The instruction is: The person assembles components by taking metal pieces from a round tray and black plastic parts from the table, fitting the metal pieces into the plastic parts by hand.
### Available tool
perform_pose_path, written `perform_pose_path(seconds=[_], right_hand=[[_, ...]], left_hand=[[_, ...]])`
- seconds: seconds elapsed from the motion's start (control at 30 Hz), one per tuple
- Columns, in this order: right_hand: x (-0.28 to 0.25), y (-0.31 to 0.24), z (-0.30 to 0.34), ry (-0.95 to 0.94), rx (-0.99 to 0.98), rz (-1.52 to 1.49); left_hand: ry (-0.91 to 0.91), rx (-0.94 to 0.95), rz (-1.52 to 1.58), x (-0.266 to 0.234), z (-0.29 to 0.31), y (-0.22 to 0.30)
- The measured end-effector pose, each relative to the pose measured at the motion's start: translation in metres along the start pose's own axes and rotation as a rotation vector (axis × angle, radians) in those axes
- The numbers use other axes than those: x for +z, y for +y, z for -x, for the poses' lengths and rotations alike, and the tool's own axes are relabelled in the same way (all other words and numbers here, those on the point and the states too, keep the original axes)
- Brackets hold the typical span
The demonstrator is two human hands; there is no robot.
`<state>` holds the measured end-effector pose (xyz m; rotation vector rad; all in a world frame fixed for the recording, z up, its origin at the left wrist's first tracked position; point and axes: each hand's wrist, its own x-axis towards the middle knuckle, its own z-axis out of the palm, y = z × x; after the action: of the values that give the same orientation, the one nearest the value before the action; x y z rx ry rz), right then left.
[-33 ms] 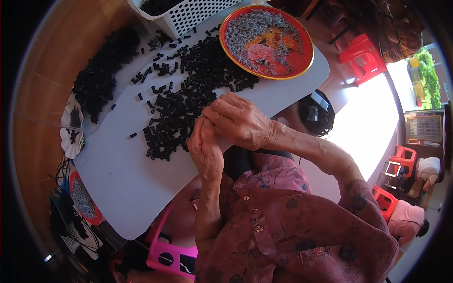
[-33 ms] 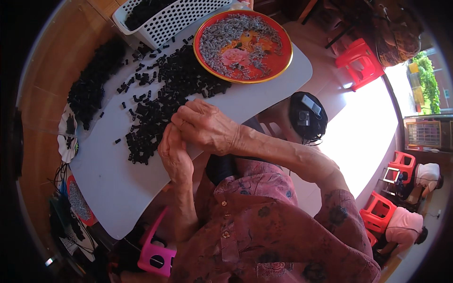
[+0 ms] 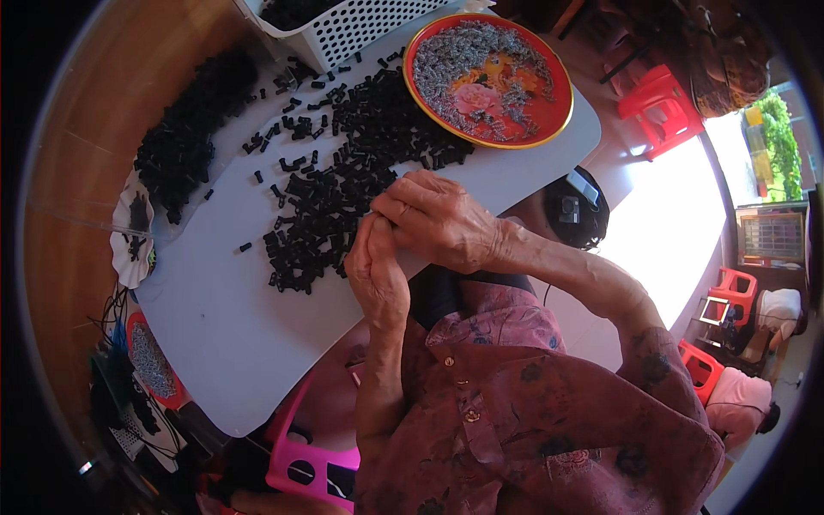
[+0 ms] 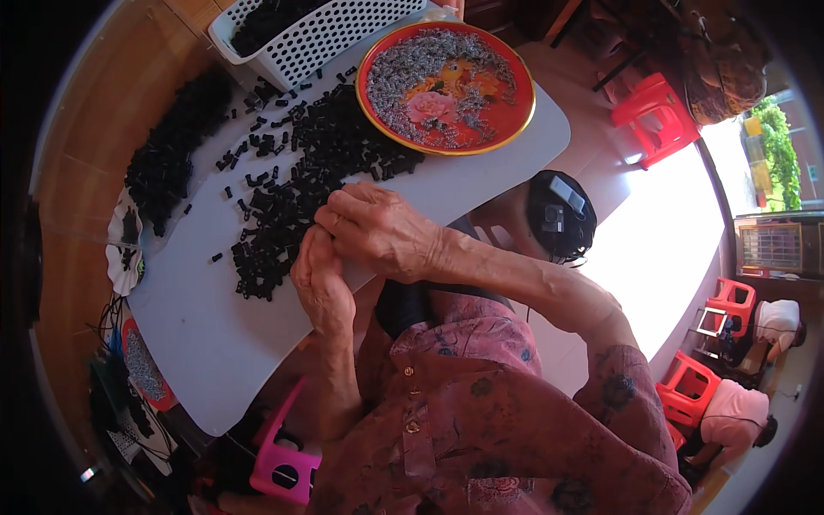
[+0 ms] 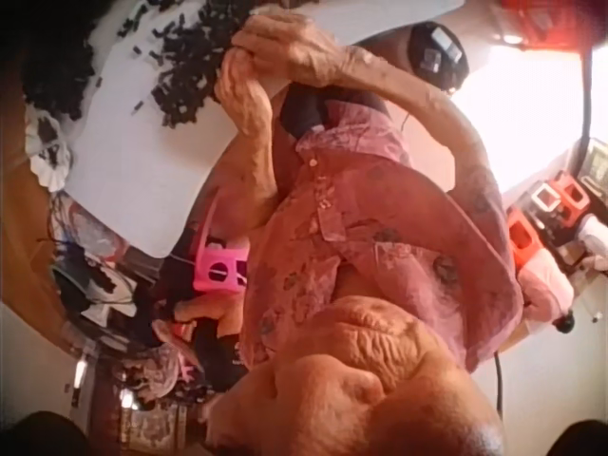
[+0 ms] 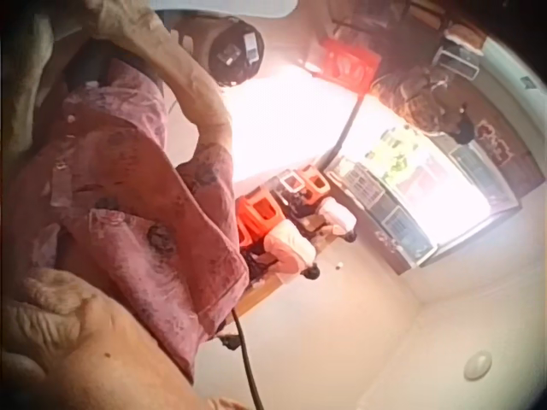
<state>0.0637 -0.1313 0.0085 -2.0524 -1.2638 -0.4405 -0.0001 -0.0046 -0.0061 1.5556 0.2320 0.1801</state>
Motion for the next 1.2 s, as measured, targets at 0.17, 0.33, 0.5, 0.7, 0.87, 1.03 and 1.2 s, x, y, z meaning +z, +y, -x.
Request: perform_pose_path(seconds=[0.17,0.33,0.5,0.7,0.87,1.03,1.2], right_hand=[[-0.025,0.038,-0.038,0.061,0.245,-0.171],[-0.064,0.120,-0.144,0.292,0.062,0.254],[-0.042,0.149,-0.148,0.453,-0.206,0.599],[0.016,0.092,-0.112,-0.123,0.037,0.018],[0.030,0.078,-0.099,-0.247,-0.055,0.138],[0.036,0.053,-0.091,-0.305,0.008,-0.044],[0.024,0.060,-0.089,-0.449,0.111,0.083]], left_hand=[[-0.049,0.109,0.215,-0.001,-0.002,-0.011],[-0.098,0.172,0.051,0.003,-0.001,0.001],[-0.068,0.287,-0.037,0.004,0.000,-0.009],[-0.064,0.277,0.040,0.004,0.000,-0.009],[-0.041,0.303,-0.013,0.002,0.000,-0.009],[-0.037,0.270,0.004,0.002,0.001,-0.005],[0.010,0.270,0.011,0.001,-0.001,-0.006]])
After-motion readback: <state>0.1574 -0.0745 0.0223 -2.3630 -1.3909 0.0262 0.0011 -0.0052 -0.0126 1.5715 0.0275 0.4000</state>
